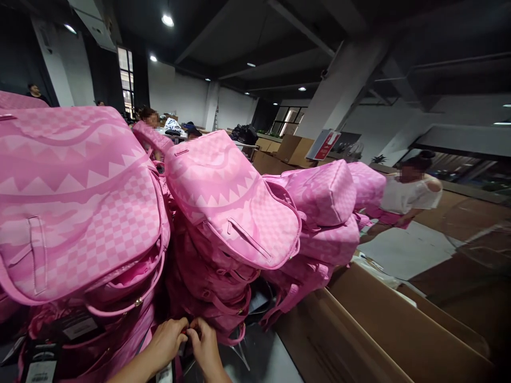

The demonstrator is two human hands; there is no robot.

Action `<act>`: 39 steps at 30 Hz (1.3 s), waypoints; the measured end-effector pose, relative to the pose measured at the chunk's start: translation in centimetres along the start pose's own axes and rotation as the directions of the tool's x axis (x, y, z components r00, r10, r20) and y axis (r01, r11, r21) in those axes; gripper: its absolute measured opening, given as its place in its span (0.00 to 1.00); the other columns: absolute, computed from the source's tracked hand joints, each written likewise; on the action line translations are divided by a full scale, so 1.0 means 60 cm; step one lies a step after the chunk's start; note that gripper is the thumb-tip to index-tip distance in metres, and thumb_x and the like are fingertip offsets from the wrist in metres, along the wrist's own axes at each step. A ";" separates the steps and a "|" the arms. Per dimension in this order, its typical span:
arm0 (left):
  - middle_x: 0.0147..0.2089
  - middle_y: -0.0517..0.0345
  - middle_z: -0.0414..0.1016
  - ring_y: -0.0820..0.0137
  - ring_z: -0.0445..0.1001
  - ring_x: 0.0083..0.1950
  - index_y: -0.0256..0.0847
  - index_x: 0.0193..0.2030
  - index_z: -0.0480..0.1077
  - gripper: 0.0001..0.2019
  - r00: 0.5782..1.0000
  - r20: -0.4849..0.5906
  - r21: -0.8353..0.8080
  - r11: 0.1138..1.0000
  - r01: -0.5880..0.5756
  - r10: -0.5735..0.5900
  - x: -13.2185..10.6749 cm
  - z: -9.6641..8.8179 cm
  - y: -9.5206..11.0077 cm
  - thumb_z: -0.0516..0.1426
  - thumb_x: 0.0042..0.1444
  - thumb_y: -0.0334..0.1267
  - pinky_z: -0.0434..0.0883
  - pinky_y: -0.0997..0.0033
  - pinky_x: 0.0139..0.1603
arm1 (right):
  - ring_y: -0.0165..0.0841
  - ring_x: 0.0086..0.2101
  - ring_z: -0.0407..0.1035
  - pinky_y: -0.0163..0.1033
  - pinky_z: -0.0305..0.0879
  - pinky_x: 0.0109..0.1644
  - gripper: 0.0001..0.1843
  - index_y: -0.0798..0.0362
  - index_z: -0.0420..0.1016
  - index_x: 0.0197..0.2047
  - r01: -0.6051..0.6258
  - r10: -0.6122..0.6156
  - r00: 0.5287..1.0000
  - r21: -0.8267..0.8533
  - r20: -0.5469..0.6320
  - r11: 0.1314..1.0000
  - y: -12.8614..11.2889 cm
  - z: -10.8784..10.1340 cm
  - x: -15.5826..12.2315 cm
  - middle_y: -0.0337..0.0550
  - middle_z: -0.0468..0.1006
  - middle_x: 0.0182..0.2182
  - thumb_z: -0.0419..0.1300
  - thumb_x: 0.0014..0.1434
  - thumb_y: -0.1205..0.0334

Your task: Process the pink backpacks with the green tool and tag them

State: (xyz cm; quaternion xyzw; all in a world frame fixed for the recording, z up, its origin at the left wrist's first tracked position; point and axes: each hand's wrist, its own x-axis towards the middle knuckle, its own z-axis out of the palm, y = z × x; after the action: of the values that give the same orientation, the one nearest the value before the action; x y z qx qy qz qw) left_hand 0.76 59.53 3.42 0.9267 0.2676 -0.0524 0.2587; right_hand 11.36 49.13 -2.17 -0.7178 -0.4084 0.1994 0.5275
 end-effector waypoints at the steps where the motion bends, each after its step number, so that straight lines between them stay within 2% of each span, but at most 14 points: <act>1: 0.40 0.60 0.80 0.65 0.78 0.45 0.45 0.37 0.70 0.08 1.000 0.001 -0.002 1.000 -0.006 0.006 0.001 0.002 -0.001 0.51 0.56 0.31 0.64 0.72 0.39 | 0.32 0.29 0.68 0.31 0.60 0.33 0.05 0.53 0.69 0.30 -0.002 0.002 1.000 0.001 0.003 1.000 0.001 0.000 0.000 0.39 0.72 0.26 0.53 0.55 0.66; 6: 0.41 0.57 0.80 0.64 0.78 0.47 0.44 0.40 0.70 0.09 1.000 -0.022 -0.016 1.000 0.014 -0.014 0.003 0.002 -0.003 0.51 0.56 0.32 0.65 0.71 0.42 | 0.32 0.29 0.69 0.32 0.61 0.34 0.07 0.53 0.70 0.31 0.002 -0.002 1.000 0.007 0.011 1.000 0.007 -0.001 0.002 0.40 0.74 0.27 0.53 0.58 0.64; 12: 0.42 0.57 0.80 0.63 0.78 0.46 0.44 0.38 0.71 0.08 0.999 -0.020 -0.031 0.999 0.032 -0.032 0.002 -0.004 0.003 0.52 0.55 0.32 0.67 0.70 0.43 | 0.34 0.29 0.70 0.33 0.63 0.35 0.09 0.53 0.71 0.31 0.036 -0.036 0.999 0.014 0.011 0.999 0.018 -0.001 0.001 0.41 0.74 0.27 0.54 0.59 0.60; 15: 0.42 0.58 0.80 0.63 0.78 0.48 0.45 0.39 0.71 0.08 1.000 -0.019 -0.035 0.999 0.018 -0.019 0.002 -0.003 0.003 0.52 0.55 0.33 0.67 0.70 0.43 | 0.34 0.28 0.70 0.33 0.63 0.34 0.09 0.53 0.70 0.30 0.049 -0.049 0.999 0.001 0.014 0.999 0.030 0.001 0.004 0.42 0.74 0.25 0.54 0.58 0.58; 20: 0.44 0.55 0.80 0.61 0.78 0.48 0.45 0.40 0.72 0.10 0.999 -0.023 -0.015 0.999 0.040 -0.041 0.006 0.001 0.004 0.52 0.54 0.32 0.68 0.67 0.45 | 0.35 0.26 0.71 0.34 0.65 0.32 0.13 0.52 0.70 0.28 0.114 -0.115 0.993 -0.028 -0.026 0.993 0.060 0.005 0.014 0.42 0.75 0.24 0.54 0.58 0.54; 23: 0.42 0.56 0.81 0.61 0.79 0.46 0.46 0.38 0.72 0.09 0.999 -0.013 -0.019 0.999 0.033 -0.033 0.008 0.004 0.004 0.52 0.54 0.33 0.69 0.68 0.41 | 0.36 0.26 0.71 0.34 0.66 0.31 0.16 0.52 0.70 0.27 0.138 -0.139 0.989 -0.022 -0.042 0.990 0.071 0.006 0.017 0.43 0.75 0.23 0.55 0.58 0.48; 26: 0.40 0.55 0.81 0.60 0.79 0.45 0.45 0.35 0.72 0.08 0.999 -0.027 -0.010 1.000 0.027 -0.027 0.009 0.006 0.001 0.52 0.55 0.33 0.69 0.67 0.42 | 0.36 0.26 0.72 0.34 0.67 0.32 0.19 0.52 0.71 0.28 0.146 -0.146 0.988 -0.014 -0.051 0.989 0.071 0.008 0.017 0.44 0.76 0.24 0.54 0.59 0.46; 29: 0.42 0.56 0.80 0.60 0.78 0.47 0.45 0.39 0.71 0.09 0.998 -0.055 -0.005 1.000 0.020 -0.021 0.009 0.009 -0.004 0.53 0.53 0.33 0.69 0.67 0.44 | 0.36 0.27 0.72 0.34 0.67 0.33 0.21 0.52 0.72 0.28 0.147 -0.147 0.987 -0.009 -0.066 0.989 0.068 0.009 0.015 0.44 0.76 0.25 0.54 0.60 0.44; 33: 0.41 0.56 0.81 0.62 0.79 0.46 0.45 0.38 0.72 0.09 0.999 -0.034 0.005 1.000 -0.004 0.004 0.010 0.011 -0.006 0.51 0.56 0.33 0.69 0.69 0.42 | 0.36 0.28 0.72 0.35 0.68 0.33 0.23 0.52 0.73 0.29 0.137 -0.135 0.988 0.016 -0.068 0.991 0.068 0.008 0.013 0.46 0.77 0.25 0.53 0.61 0.41; 37: 0.45 0.55 0.80 0.61 0.78 0.47 0.44 0.43 0.71 0.10 0.999 -0.034 0.012 1.000 -0.009 0.010 0.009 0.008 -0.001 0.53 0.55 0.33 0.69 0.68 0.46 | 0.36 0.28 0.72 0.35 0.69 0.33 0.26 0.52 0.74 0.29 0.144 -0.143 0.988 0.000 -0.054 0.990 0.078 0.007 0.013 0.45 0.76 0.25 0.52 0.61 0.38; 39: 0.42 0.55 0.80 0.61 0.79 0.46 0.44 0.40 0.71 0.08 1.000 -0.016 0.016 1.000 -0.017 0.017 0.006 0.006 0.000 0.53 0.56 0.33 0.69 0.67 0.44 | 0.36 0.28 0.72 0.34 0.69 0.34 0.26 0.53 0.74 0.30 0.147 -0.148 0.987 -0.009 -0.058 0.989 0.082 0.008 0.014 0.45 0.76 0.25 0.52 0.61 0.39</act>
State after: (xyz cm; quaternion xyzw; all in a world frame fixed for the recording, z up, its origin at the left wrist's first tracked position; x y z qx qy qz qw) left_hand 1.09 59.52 3.05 0.9314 0.2614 -0.0446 0.2495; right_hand 13.34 49.53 -6.79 -0.6923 -0.4451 0.1379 0.5509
